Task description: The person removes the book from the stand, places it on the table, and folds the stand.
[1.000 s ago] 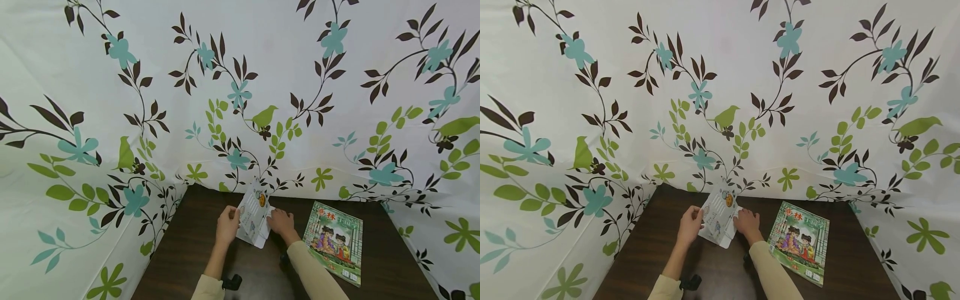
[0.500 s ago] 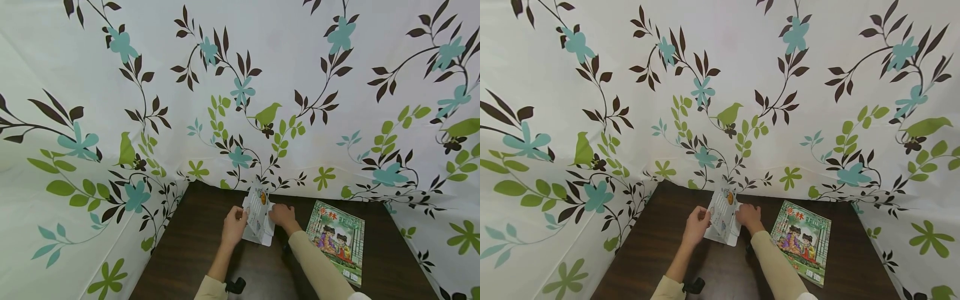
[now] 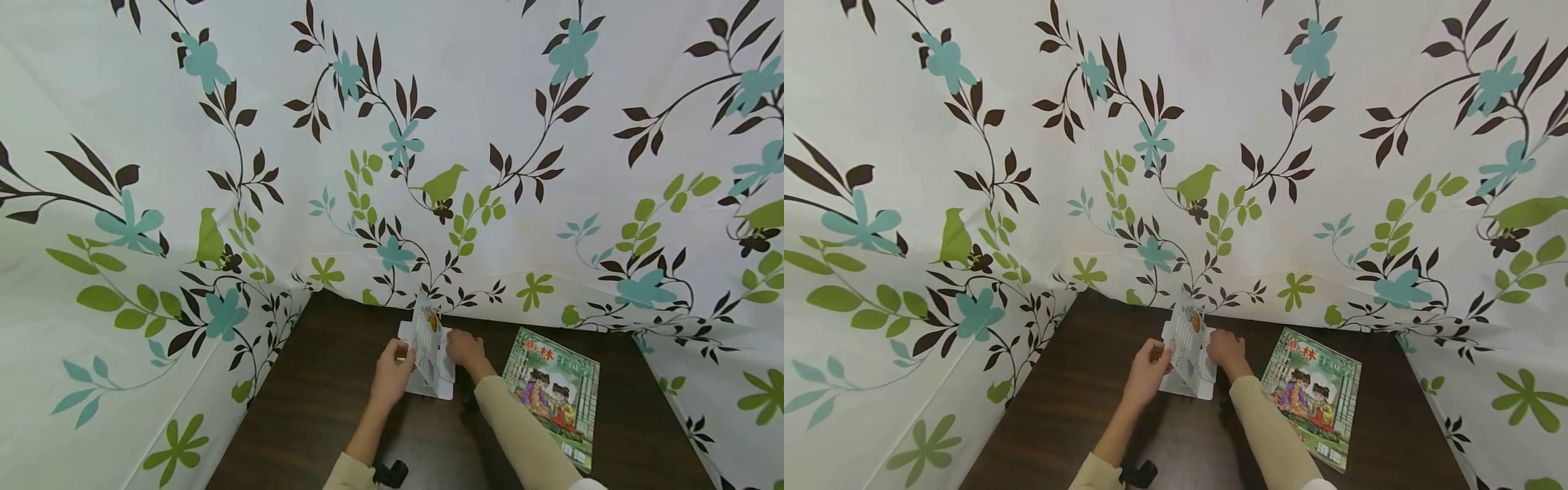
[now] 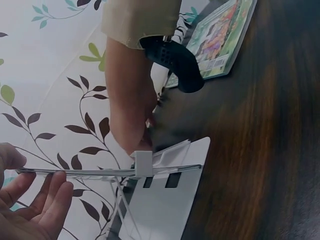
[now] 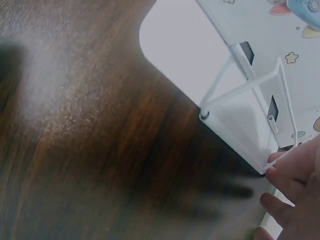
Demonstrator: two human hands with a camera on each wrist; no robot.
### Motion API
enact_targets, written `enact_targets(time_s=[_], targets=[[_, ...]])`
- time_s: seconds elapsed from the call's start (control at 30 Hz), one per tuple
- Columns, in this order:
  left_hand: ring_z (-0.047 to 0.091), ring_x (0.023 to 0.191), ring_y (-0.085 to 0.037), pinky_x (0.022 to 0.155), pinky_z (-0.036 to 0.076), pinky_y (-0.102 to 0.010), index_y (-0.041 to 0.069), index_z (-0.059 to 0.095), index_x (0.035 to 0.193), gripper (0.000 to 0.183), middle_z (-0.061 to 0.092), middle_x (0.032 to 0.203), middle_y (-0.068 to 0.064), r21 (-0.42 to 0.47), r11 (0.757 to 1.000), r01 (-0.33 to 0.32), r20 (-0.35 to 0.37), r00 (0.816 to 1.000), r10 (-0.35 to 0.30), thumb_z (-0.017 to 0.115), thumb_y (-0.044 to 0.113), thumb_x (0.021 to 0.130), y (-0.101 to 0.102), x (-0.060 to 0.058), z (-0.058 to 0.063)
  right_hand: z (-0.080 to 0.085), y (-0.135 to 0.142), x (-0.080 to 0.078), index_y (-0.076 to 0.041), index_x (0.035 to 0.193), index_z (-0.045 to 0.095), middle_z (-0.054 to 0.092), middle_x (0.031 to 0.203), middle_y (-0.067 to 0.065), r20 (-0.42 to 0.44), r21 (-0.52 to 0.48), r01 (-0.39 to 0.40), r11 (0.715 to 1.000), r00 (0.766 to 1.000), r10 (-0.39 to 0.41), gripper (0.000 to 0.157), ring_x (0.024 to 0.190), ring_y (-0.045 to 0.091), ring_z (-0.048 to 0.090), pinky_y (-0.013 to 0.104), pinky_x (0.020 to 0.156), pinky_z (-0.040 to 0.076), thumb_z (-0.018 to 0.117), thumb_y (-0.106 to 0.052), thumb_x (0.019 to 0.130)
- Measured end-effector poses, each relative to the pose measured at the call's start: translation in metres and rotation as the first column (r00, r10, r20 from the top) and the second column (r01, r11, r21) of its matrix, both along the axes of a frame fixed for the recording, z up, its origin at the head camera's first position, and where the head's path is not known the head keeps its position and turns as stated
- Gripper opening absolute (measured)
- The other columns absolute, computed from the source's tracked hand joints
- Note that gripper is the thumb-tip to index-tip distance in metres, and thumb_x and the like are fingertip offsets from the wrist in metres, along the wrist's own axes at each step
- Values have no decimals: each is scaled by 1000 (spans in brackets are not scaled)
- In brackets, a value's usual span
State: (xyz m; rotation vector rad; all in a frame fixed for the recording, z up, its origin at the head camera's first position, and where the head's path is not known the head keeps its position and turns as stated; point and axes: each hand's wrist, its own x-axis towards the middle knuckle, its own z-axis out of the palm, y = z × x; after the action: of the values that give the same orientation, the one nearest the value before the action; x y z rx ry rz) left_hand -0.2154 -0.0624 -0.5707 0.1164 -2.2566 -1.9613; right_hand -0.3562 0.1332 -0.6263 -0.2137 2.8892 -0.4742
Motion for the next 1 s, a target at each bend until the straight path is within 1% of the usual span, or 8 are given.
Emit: enact_targets(time_s=[0.13, 0.27, 0.47, 0.63, 0.8, 0.87, 0.93, 1.0], targets=[[80, 92, -27, 73, 58, -23, 8, 65, 107, 15, 73, 108, -11, 2, 1000, 12, 6, 1000, -12, 67, 22, 106, 5, 5, -5, -6, 4, 4, -2, 147, 64, 59, 157, 19, 15, -34, 13, 999, 1000, -13, 45, 143, 44, 55, 74, 118, 31, 50, -11, 106], [79, 93, -30, 72, 58, -23, 8, 65, 106, 15, 73, 107, -10, 3, 1000, 18, -5, 1000, -18, 68, 23, 106, 8, 6, -5, -8, 6, 4, -3, 148, 63, 58, 159, 18, -2, -54, 14, 998, 1000, -14, 45, 144, 43, 55, 74, 118, 31, 49, -11, 106], [78, 91, -29, 71, 56, -24, 10, 66, 106, 15, 73, 107, -10, 11, 999, 30, -13, 999, -29, 69, 25, 106, 11, 2, 3, -1, 5, -4, -4, 151, 60, 56, 160, 17, -16, -71, 13, 997, 1000, -14, 48, 144, 42, 56, 72, 118, 33, 47, -11, 105], [78, 90, -31, 71, 56, -23, 7, 66, 107, 18, 73, 106, -12, 24, 999, 35, -6, 999, -35, 70, 25, 105, 10, 0, 5, 4, 5, -7, -2, 151, 59, 54, 161, 19, -4, -78, -3, 997, 1000, 2, 48, 145, 43, 54, 74, 118, 33, 45, -11, 106], [74, 83, -19, 68, 53, -24, 7, 66, 108, 22, 72, 103, -10, -10, 999, 52, 12, 999, -52, 70, 29, 105, 7, -1, 1, 5, 6, -7, 2, 154, 54, 50, 164, 23, 38, -138, 30, 990, 999, -25, 50, 150, 47, 47, 76, 122, 27, 44, -12, 107], [74, 83, -20, 68, 53, -25, 7, 67, 108, 25, 73, 101, -10, -16, 998, 62, 14, 998, -62, 70, 31, 106, 6, -2, 0, 4, 6, -6, 2, 155, 53, 50, 163, 24, 39, -170, 50, 984, 998, -44, 51, 151, 48, 46, 77, 122, 26, 44, -11, 107], [74, 84, -22, 71, 54, -28, 7, 66, 108, 27, 72, 103, -11, -21, 997, 68, 21, 998, -67, 65, 34, 109, 5, -2, -2, 4, 7, -4, 2, 156, 52, 50, 162, 25, 30, -209, 70, 975, 997, -65, 52, 151, 48, 46, 77, 122, 25, 43, -10, 106], [75, 86, -27, 74, 56, -33, 5, 67, 109, 34, 73, 104, -14, -6, 998, 67, 32, 997, -66, 55, 37, 113, 4, -1, -5, 4, 6, -3, 1, 156, 53, 52, 161, 24, 4, -248, 86, 965, 996, -88, 51, 149, 48, 47, 76, 121, 27, 42, -11, 107]])
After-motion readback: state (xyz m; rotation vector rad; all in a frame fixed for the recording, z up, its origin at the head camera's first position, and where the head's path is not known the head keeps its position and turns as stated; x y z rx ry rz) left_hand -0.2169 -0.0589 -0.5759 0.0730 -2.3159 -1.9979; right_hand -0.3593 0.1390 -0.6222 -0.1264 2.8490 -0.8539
